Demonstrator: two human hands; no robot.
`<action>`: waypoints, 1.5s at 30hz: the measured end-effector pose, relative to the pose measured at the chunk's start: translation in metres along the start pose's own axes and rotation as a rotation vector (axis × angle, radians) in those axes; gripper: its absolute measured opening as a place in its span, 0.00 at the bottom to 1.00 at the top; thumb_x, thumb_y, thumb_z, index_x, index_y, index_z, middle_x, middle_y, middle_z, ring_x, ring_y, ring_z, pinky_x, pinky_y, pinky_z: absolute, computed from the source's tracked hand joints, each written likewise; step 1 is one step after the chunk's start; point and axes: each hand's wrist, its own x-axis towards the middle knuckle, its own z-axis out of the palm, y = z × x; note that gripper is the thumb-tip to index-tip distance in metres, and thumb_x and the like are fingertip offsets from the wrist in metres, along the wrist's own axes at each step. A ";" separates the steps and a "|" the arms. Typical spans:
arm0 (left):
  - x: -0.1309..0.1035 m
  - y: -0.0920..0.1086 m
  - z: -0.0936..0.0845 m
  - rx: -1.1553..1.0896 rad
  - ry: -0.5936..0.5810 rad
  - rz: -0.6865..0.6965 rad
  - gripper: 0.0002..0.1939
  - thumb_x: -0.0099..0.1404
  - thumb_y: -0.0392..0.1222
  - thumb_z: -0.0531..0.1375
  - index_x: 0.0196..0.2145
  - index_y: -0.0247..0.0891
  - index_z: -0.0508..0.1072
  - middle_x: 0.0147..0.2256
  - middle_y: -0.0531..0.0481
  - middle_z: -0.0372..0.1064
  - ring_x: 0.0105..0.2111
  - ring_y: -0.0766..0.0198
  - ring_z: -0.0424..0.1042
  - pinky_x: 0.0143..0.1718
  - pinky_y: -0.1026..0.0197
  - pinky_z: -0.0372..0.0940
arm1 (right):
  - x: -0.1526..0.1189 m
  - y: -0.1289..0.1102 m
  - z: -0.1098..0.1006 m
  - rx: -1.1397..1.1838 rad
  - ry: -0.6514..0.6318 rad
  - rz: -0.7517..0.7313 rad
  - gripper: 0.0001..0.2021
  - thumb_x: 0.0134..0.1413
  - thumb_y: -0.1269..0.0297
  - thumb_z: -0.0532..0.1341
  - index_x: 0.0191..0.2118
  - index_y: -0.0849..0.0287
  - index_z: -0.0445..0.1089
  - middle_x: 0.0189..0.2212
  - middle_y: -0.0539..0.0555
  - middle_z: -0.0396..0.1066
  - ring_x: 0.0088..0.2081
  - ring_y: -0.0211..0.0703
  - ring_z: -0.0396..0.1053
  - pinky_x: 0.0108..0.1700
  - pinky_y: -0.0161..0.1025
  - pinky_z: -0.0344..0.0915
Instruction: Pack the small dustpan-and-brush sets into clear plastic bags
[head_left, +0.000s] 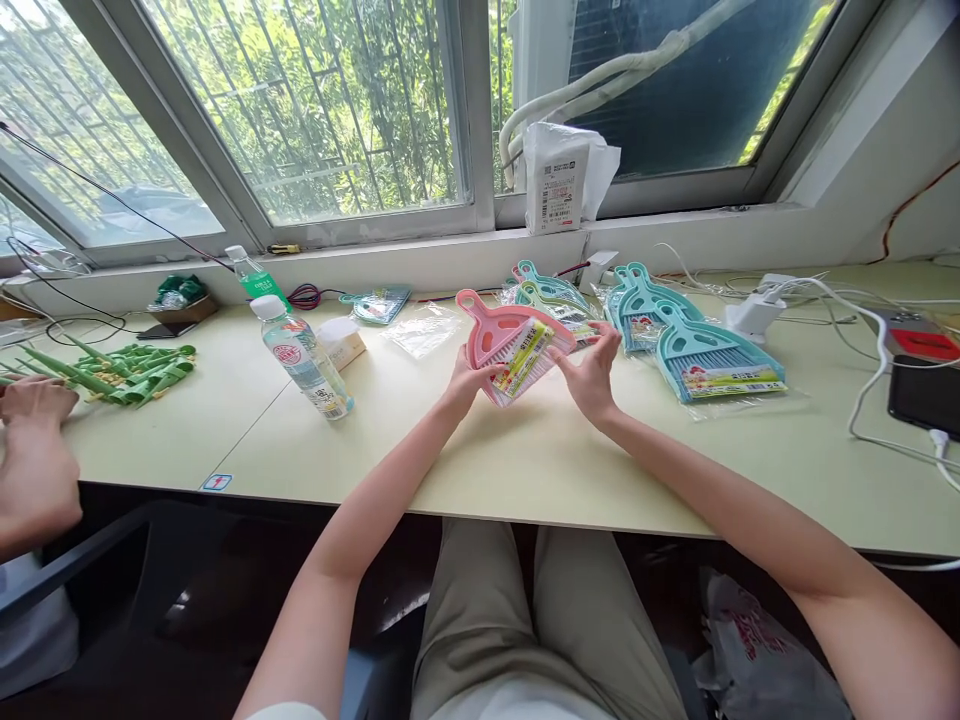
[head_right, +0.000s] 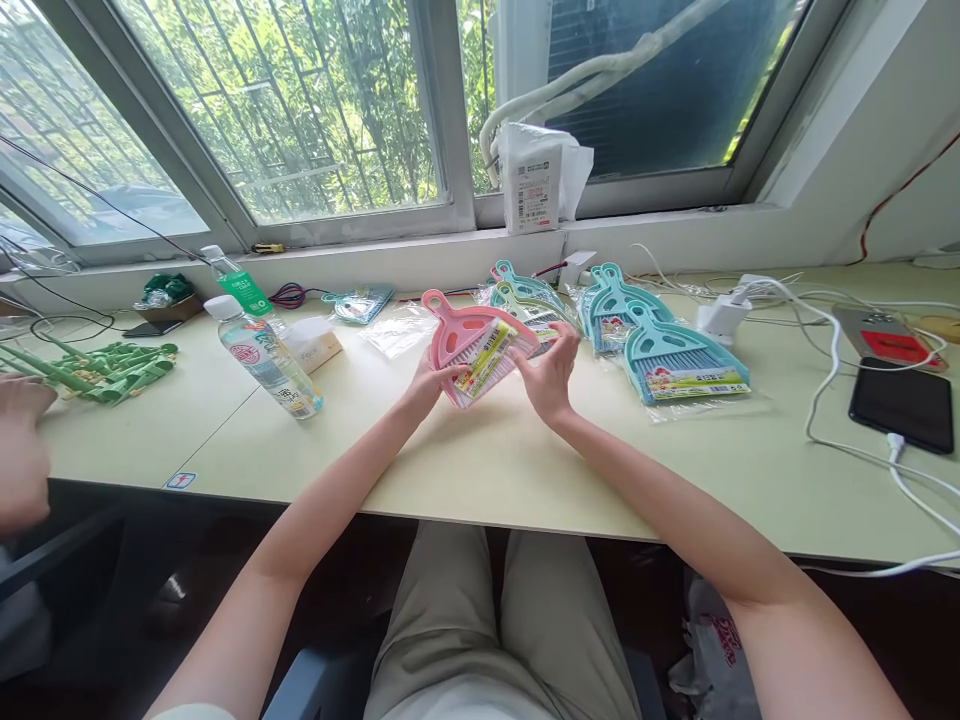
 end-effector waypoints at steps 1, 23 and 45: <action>0.000 0.001 0.000 -0.009 0.021 0.037 0.43 0.47 0.46 0.72 0.59 0.41 0.60 0.53 0.45 0.67 0.57 0.51 0.64 0.56 0.51 0.62 | -0.002 0.000 0.005 0.126 -0.037 0.049 0.37 0.53 0.46 0.63 0.63 0.51 0.48 0.67 0.63 0.48 0.65 0.54 0.54 0.58 0.50 0.64; 0.025 -0.014 -0.072 0.905 0.009 0.236 0.30 0.63 0.34 0.56 0.63 0.42 0.61 0.40 0.49 0.78 0.50 0.56 0.72 0.59 0.51 0.57 | -0.002 0.012 0.017 0.805 -0.308 0.565 0.11 0.49 0.75 0.66 0.39 0.59 0.71 0.36 0.54 0.79 0.35 0.44 0.78 0.40 0.42 0.78; 0.025 -0.014 -0.068 1.280 0.340 0.133 0.12 0.70 0.35 0.51 0.40 0.37 0.74 0.41 0.40 0.74 0.43 0.52 0.71 0.44 0.54 0.65 | 0.036 0.020 -0.014 0.569 -0.440 0.626 0.11 0.47 0.81 0.64 0.37 0.63 0.74 0.32 0.56 0.80 0.28 0.43 0.77 0.30 0.38 0.76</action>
